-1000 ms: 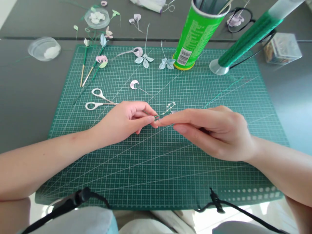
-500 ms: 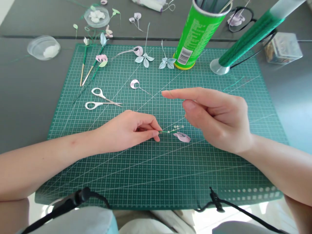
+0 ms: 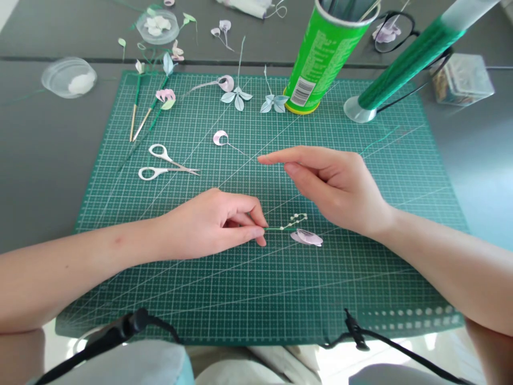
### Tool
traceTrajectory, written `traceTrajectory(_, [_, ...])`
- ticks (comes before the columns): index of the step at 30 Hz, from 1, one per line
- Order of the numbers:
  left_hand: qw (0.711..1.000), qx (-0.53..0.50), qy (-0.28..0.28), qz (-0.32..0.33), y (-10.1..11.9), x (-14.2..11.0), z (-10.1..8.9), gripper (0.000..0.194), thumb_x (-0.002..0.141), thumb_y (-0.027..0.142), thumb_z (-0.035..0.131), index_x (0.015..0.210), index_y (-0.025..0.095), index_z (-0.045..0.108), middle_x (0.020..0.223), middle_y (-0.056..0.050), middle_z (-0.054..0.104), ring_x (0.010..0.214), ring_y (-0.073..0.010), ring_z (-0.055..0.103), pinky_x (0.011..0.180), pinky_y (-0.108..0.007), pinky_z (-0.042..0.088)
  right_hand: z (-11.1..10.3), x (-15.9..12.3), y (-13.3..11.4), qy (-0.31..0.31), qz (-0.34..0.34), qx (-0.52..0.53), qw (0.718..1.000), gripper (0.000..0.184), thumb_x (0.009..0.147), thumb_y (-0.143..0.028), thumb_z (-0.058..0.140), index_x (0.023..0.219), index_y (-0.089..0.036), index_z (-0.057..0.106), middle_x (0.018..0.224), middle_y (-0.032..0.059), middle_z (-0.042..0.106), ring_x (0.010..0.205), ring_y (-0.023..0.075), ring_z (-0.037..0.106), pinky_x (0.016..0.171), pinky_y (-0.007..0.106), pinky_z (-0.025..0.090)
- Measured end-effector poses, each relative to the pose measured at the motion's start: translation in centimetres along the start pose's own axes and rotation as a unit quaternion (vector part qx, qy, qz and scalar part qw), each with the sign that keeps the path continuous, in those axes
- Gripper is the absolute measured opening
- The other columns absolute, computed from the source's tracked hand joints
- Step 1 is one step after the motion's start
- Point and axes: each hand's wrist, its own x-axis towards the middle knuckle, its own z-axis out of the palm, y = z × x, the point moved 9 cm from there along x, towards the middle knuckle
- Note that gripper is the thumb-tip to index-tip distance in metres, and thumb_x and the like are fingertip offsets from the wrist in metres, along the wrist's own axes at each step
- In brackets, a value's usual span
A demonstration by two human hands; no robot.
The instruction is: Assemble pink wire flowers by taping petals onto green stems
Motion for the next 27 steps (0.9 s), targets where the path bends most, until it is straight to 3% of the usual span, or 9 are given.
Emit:
traceTrajectory(5, [1.0,0.003,-0.003,0.016,0.2,-0.1,0.2,0.008,0.099,0.024,0.066,0.092,0.022,0.069,0.09,0.001,0.086,0.047,-0.0085,0.062,0.054,-0.022,0.049,-0.2,0.0,0.0,0.009,-0.002,-0.008,1.0,0.035,0.107,-0.017,0.047,0.128,-0.017,0.075,0.054,-0.0075,0.04,0.047,0.0087,0.03,0.048,0.027,0.033])
traceTrajectory(10, [0.999,0.004,0.035,0.039,0.7,-0.2,-0.5,0.01,0.099,0.027,0.067,0.091,0.023,0.07,0.087,-0.002,0.086,0.052,-0.011,0.067,0.05,-0.023,0.047,-0.4,0.2,0.3,0.021,0.014,-0.024,0.999,0.033,0.107,-0.016,0.049,0.125,-0.019,0.076,0.053,-0.0072,0.038,0.047,0.0102,0.032,0.049,0.028,0.032])
traceTrajectory(14, [0.992,-0.005,0.116,0.058,1.3,-0.6,-1.8,0.007,0.097,0.026,0.067,0.09,0.023,0.068,0.084,-0.002,0.085,0.054,-0.0123,0.068,0.047,-0.025,0.045,-0.3,0.6,1.3,0.007,0.04,-0.037,0.998,0.034,0.104,-0.014,0.049,0.124,-0.015,0.077,0.053,-0.0066,0.037,0.052,0.0124,0.039,0.055,0.03,0.037])
traceTrajectory(19, [0.966,-0.051,0.235,0.097,2.1,-1.6,-3.5,0.009,0.096,0.024,0.071,0.089,0.025,0.066,0.083,-0.001,0.083,0.053,-0.0119,0.067,0.047,-0.026,0.046,-0.3,0.8,1.9,0.01,0.03,-0.053,0.998,0.028,0.102,-0.014,0.054,0.115,-0.019,0.078,0.07,0.0,0.06,0.067,0.0152,0.057,0.064,0.031,0.043])
traceTrajectory(21, [0.949,-0.078,0.284,0.11,1.9,-2.2,-4.3,0.011,0.098,0.027,0.072,0.089,0.025,0.067,0.082,0.0,0.082,0.049,-0.0096,0.062,0.044,-0.026,0.043,-0.5,0.8,1.8,0.021,0.022,-0.065,0.997,0.027,0.102,-0.014,0.054,0.114,-0.02,0.078,0.07,-0.0004,0.061,0.063,0.0141,0.054,0.061,0.03,0.041])
traceTrajectory(24, [0.928,-0.091,0.346,0.105,1.2,-2.8,-5.6,0.01,0.101,0.027,0.072,0.093,0.025,0.068,0.08,0.002,0.079,0.048,-0.0066,0.057,0.045,-0.024,0.039,-0.5,0.7,1.9,0.021,0.032,-0.075,0.996,0.032,0.105,-0.016,0.05,0.122,-0.018,0.077,0.056,-0.0049,0.047,0.051,0.0119,0.041,0.055,0.029,0.035])
traceTrajectory(27, [0.919,-0.118,0.36,0.11,0.7,-2.7,-6.3,0.008,0.103,0.025,0.069,0.095,0.024,0.068,0.083,0.003,0.079,0.051,-0.0053,0.05,0.046,-0.023,0.036,-0.4,0.7,1.6,0.014,0.02,-0.086,0.996,0.033,0.105,-0.015,0.049,0.122,-0.014,0.078,0.053,-0.0071,0.039,0.048,0.011,0.036,0.055,0.029,0.035])
